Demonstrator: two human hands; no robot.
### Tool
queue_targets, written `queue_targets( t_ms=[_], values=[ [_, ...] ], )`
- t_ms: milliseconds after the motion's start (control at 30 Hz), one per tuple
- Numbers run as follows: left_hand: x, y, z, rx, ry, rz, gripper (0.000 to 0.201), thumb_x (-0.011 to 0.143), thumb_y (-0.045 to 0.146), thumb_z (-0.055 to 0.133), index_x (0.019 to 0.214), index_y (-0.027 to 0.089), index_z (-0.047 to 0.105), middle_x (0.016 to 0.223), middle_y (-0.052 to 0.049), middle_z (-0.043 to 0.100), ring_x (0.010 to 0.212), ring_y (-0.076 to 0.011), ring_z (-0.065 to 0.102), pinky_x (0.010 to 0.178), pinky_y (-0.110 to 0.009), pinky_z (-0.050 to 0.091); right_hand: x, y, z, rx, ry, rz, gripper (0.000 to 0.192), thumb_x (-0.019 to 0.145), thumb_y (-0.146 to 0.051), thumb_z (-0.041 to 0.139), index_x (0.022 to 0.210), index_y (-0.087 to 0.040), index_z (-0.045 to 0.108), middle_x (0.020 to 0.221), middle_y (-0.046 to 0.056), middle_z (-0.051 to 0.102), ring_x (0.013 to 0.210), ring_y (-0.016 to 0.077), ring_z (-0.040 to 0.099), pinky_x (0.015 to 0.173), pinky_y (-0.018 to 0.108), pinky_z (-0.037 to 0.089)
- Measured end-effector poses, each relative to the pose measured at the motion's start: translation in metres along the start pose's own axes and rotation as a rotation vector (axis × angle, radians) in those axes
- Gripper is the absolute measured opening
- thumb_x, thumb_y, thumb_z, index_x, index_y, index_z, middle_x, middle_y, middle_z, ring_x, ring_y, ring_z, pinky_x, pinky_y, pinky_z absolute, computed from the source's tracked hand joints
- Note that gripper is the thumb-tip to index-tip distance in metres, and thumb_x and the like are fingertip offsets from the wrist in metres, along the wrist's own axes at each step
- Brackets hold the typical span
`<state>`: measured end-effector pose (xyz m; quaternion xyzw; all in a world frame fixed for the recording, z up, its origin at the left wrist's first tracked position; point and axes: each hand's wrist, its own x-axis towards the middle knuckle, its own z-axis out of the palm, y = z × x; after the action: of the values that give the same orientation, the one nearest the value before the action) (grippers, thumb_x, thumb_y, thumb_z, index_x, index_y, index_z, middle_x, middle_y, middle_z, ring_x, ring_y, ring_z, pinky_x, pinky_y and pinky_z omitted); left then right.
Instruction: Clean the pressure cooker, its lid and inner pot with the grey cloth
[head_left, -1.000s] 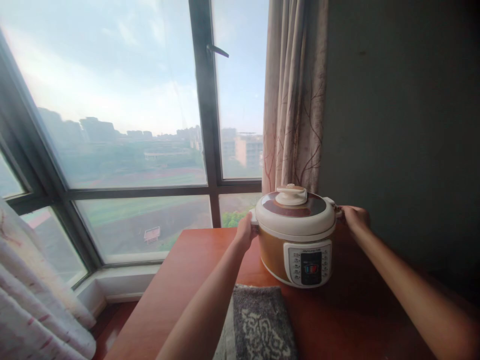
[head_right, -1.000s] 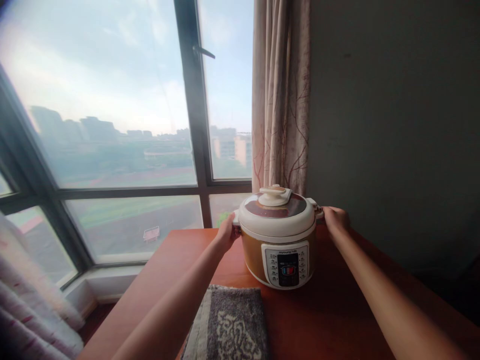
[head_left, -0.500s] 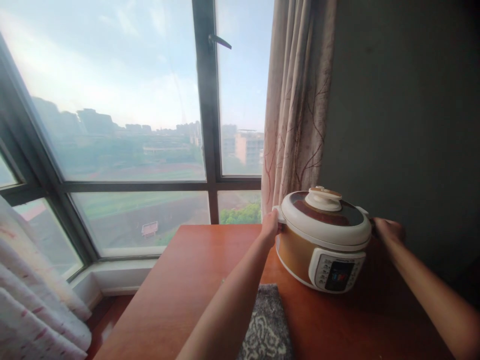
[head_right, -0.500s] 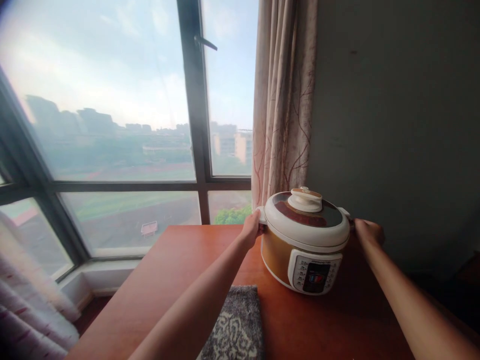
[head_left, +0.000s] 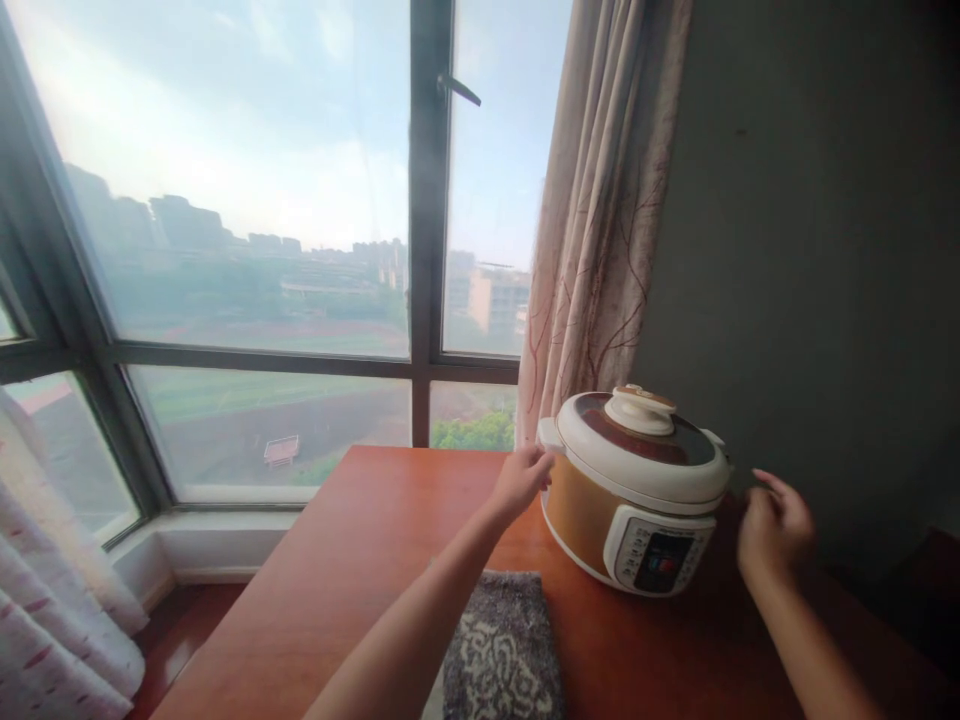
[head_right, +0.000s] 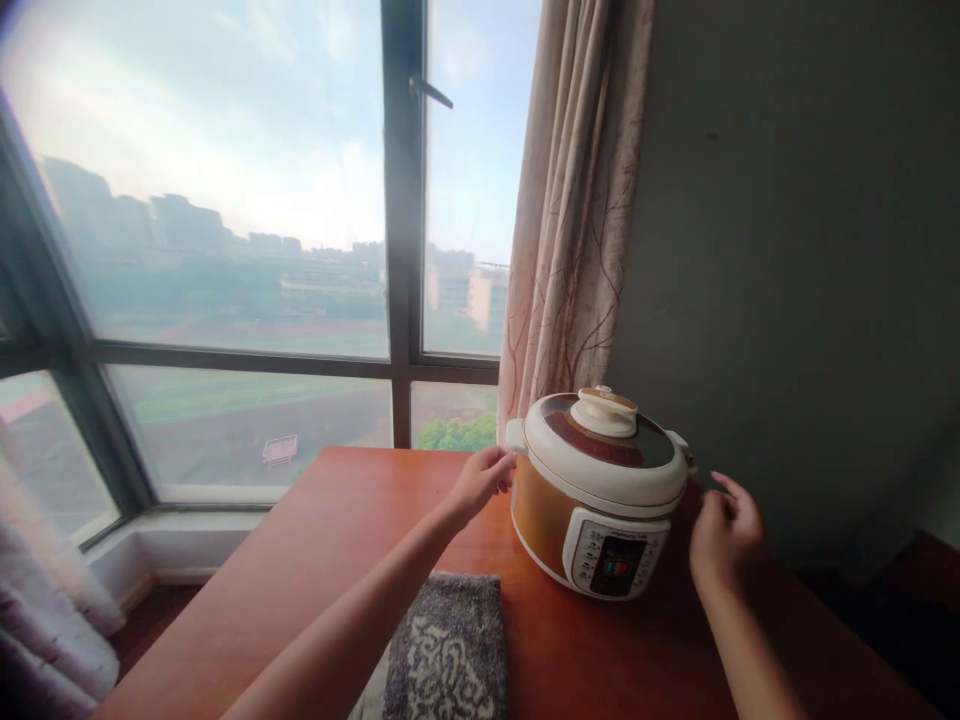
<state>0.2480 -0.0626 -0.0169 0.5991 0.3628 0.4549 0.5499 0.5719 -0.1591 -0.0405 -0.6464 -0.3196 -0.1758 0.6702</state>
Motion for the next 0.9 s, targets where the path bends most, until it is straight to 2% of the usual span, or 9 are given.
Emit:
queue_targets(
  t_ms=[67,133,200,267,333,400,500,600,900],
  values=[
    [-0.024,-0.005,-0.014,0.056,0.014,0.075,0.021,0.081,0.029,0.062,0.064,0.017,0.058,0.055,0.001,0.057,0.054,-0.0120,0.054,0.057,-0.023,0.039,-0.028,-0.027,-0.006,0.120,0.026,-0.014,0.034,0.079,-0.031,0.054,0.102,-0.013,0.071,0.068,0.006,0.061,0.054,0.0175,0.052,0.054,0.031,0.042],
    [-0.045,-0.014,-0.032,0.162,0.034,0.184,0.021,0.084,0.029,0.056,0.066,0.018,0.059,0.056,0.001,0.058,0.055,-0.0132,0.055,0.058,-0.024,0.040,-0.063,-0.062,-0.007,0.170,-0.069,-0.149,0.024,0.084,-0.033,0.053,0.091,-0.017,0.069,0.076,0.007,0.066,0.061,0.0182,0.058,0.060,0.031,0.046],
    [-0.060,-0.025,-0.053,0.248,0.058,0.222,0.022,0.086,0.033,0.053,0.070,0.018,0.061,0.057,0.000,0.059,0.056,-0.0145,0.057,0.058,-0.025,0.041,-0.103,-0.096,-0.001,0.189,-0.315,-0.289,0.022,0.087,-0.033,0.053,0.088,-0.018,0.069,0.081,0.007,0.070,0.070,0.0199,0.063,0.067,0.030,0.048],
    [-0.070,-0.038,-0.075,0.343,0.091,0.221,0.025,0.087,0.036,0.051,0.071,0.019,0.060,0.057,0.000,0.059,0.056,-0.0153,0.057,0.057,-0.025,0.040,-0.141,-0.120,0.015,0.257,-0.628,-0.351,0.025,0.089,-0.030,0.048,0.087,-0.020,0.071,0.080,0.006,0.072,0.067,0.0193,0.062,0.063,0.029,0.047],
    [-0.077,-0.054,-0.096,0.469,0.127,0.208,0.025,0.086,0.036,0.050,0.070,0.019,0.060,0.057,-0.001,0.060,0.056,-0.0157,0.056,0.057,-0.025,0.040,-0.175,-0.128,0.037,0.290,-0.896,-0.289,0.026,0.088,-0.027,0.046,0.084,-0.022,0.072,0.078,0.006,0.072,0.066,0.0194,0.062,0.063,0.029,0.046],
    [-0.081,-0.071,-0.112,0.584,0.164,0.153,0.026,0.085,0.035,0.047,0.068,0.020,0.059,0.058,-0.001,0.060,0.057,-0.0163,0.057,0.057,-0.025,0.039,-0.202,-0.121,0.061,0.276,-1.032,-0.148,0.025,0.086,-0.027,0.048,0.082,-0.022,0.072,0.074,0.005,0.071,0.066,0.0198,0.063,0.064,0.029,0.045],
    [-0.089,-0.092,-0.124,0.662,0.218,0.074,0.028,0.085,0.037,0.043,0.068,0.021,0.058,0.058,-0.001,0.060,0.058,-0.0179,0.058,0.057,-0.026,0.038,-0.229,-0.098,0.089,0.244,-1.068,0.014,0.025,0.081,-0.030,0.047,0.077,-0.022,0.071,0.062,0.002,0.067,0.060,0.0200,0.062,0.060,0.029,0.044],
    [-0.095,-0.101,-0.124,0.691,0.199,0.056,0.029,0.085,0.037,0.044,0.069,0.020,0.061,0.060,-0.002,0.063,0.061,-0.0193,0.060,0.059,-0.027,0.037,-0.243,-0.079,0.098,0.226,-1.083,0.070,0.026,0.078,-0.030,0.044,0.074,-0.021,0.068,0.055,0.001,0.063,0.055,0.0199,0.061,0.058,0.028,0.044],
    [-0.102,-0.098,-0.124,0.738,0.109,0.080,0.025,0.085,0.034,0.048,0.069,0.020,0.061,0.069,-0.004,0.067,0.068,-0.0199,0.061,0.064,-0.027,0.038,-0.246,-0.073,0.078,0.237,-1.122,0.077,0.027,0.079,-0.032,0.046,0.078,-0.021,0.070,0.064,0.002,0.067,0.063,0.0208,0.063,0.067,0.030,0.045]
  ],
)
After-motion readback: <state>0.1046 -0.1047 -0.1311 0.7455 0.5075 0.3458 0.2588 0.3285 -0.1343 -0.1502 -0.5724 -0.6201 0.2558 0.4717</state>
